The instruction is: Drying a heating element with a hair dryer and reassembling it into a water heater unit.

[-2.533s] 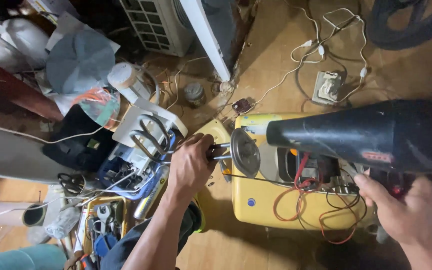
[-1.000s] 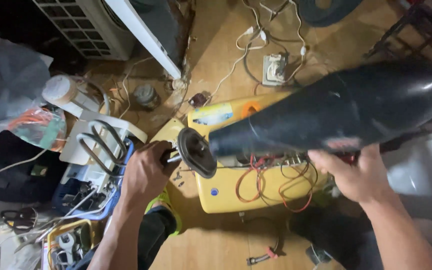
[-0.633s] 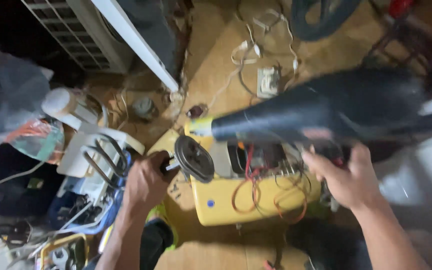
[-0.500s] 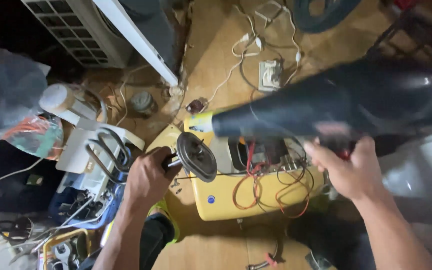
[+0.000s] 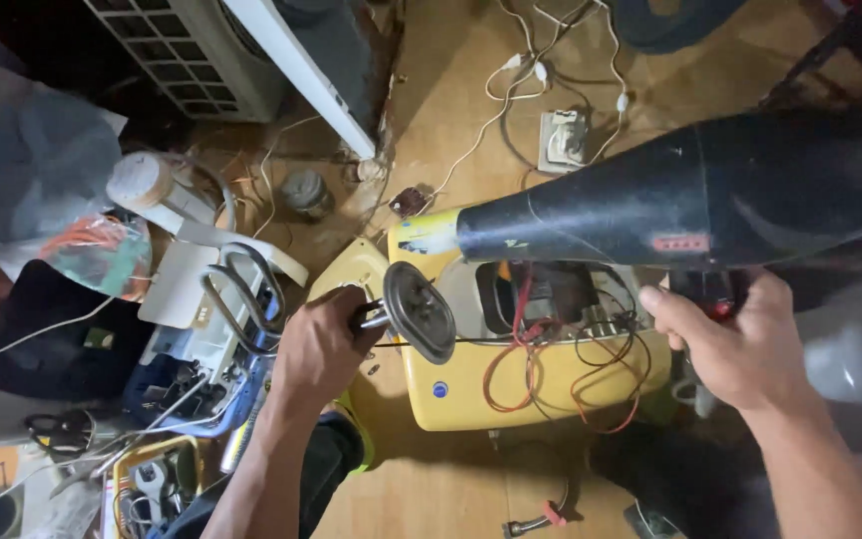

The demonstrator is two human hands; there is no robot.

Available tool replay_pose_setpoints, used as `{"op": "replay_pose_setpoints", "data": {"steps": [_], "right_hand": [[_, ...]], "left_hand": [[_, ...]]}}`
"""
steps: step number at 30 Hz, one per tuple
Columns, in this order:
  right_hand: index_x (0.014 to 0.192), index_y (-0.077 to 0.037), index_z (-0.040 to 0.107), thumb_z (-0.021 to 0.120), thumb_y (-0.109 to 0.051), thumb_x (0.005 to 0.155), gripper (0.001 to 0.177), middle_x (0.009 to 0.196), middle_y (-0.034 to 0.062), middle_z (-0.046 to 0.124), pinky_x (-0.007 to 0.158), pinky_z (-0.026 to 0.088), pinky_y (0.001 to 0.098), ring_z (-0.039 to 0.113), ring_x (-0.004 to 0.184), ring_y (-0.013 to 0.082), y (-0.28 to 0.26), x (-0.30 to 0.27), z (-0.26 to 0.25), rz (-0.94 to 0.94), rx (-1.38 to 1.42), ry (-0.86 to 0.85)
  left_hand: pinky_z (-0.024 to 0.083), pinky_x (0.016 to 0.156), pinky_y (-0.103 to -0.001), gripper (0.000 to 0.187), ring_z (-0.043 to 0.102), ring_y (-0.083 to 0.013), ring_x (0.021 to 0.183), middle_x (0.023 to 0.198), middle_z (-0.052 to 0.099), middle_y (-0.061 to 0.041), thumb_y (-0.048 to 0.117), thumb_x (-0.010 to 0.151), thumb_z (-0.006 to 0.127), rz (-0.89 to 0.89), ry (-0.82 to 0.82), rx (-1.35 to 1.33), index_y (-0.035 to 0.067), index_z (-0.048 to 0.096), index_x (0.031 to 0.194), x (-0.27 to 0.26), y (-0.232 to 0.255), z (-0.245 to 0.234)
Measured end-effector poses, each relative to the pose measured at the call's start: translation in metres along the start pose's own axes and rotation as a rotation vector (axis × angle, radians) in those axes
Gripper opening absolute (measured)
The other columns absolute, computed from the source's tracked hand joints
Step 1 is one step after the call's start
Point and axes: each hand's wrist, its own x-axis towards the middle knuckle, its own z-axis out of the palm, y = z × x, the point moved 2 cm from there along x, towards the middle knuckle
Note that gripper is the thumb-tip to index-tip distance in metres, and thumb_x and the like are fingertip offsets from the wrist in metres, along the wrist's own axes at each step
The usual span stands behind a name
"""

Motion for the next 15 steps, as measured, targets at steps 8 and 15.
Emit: {"op": "replay_pose_setpoints", "data": {"steps": [8,15], "right_hand": [[0.1,0.002,0.074,0.079,-0.006,0.08,0.023,0.085,0.0089,0.076,0.058,0.049,0.0325,0.065,0.061,0.0212,-0.014,-0.012,-0.001,-0.093,-0.381,0.001],[0.099,0.006,0.064,0.072,0.004,0.085,0.017,0.072,0.0128,0.067,0.05,0.045,0.0279,0.056,0.053,0.0184,0.016,-0.002,-0.001,-0.095,-0.016,-0.011]], "left_hand": [[0.051,0.061,-0.037,0.014,0.061,-0.0221,0.059,0.075,0.069,-0.003,0.016,0.077,0.078,0.021,0.0,-0.001,0.008,0.072,0.087,-0.006,-0.005,-0.009],[0.053,0.061,-0.036,0.016,0.064,-0.023,0.059,0.077,0.075,-0.006,0.018,0.078,0.076,-0.057,0.081,-0.032,0.007,0.074,0.09,0.005,-0.012,-0.007]]}}
